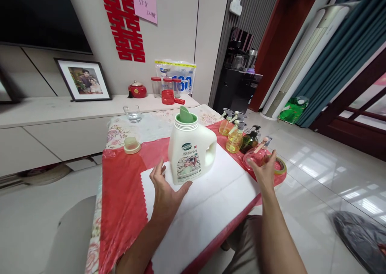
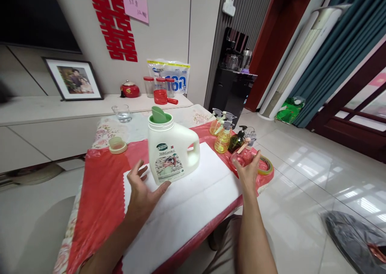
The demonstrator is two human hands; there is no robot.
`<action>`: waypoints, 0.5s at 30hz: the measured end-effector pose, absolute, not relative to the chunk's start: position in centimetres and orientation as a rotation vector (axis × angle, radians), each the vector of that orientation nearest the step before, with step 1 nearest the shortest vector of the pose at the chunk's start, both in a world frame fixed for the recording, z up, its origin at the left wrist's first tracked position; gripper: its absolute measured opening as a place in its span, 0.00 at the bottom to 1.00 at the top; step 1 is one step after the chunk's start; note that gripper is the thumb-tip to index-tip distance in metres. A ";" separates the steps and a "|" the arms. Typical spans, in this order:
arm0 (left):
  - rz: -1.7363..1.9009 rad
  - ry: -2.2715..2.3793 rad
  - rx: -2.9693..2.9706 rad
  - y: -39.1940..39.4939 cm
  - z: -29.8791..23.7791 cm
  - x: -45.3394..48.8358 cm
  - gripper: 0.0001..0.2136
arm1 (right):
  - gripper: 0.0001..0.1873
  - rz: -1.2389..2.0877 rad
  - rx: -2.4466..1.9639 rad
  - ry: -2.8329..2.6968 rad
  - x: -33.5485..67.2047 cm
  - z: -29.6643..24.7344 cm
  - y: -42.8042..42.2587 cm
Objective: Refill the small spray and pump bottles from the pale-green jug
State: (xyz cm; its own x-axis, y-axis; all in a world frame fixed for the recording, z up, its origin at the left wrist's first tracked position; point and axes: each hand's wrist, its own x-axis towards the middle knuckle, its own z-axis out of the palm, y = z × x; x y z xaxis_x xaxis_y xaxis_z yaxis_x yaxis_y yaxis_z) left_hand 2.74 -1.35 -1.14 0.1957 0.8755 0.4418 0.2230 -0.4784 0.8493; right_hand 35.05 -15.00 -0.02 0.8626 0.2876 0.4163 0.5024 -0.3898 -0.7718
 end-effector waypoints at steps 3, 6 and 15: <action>1.333 1.020 1.884 -1.7 -1.4 2.7 0.46 | 0.71 -0.238 -2.025 -0.593 35.4 -0.3 -14.5; 1.360 1.005 1.883 -2.1 -1.3 3.0 0.42 | 0.72 -0.223 -2.039 -0.594 35.7 -0.5 -14.1; 1.192 0.934 1.801 0.0 -1.4 3.5 0.43 | 0.66 -0.270 -1.981 -0.587 33.7 1.4 -14.4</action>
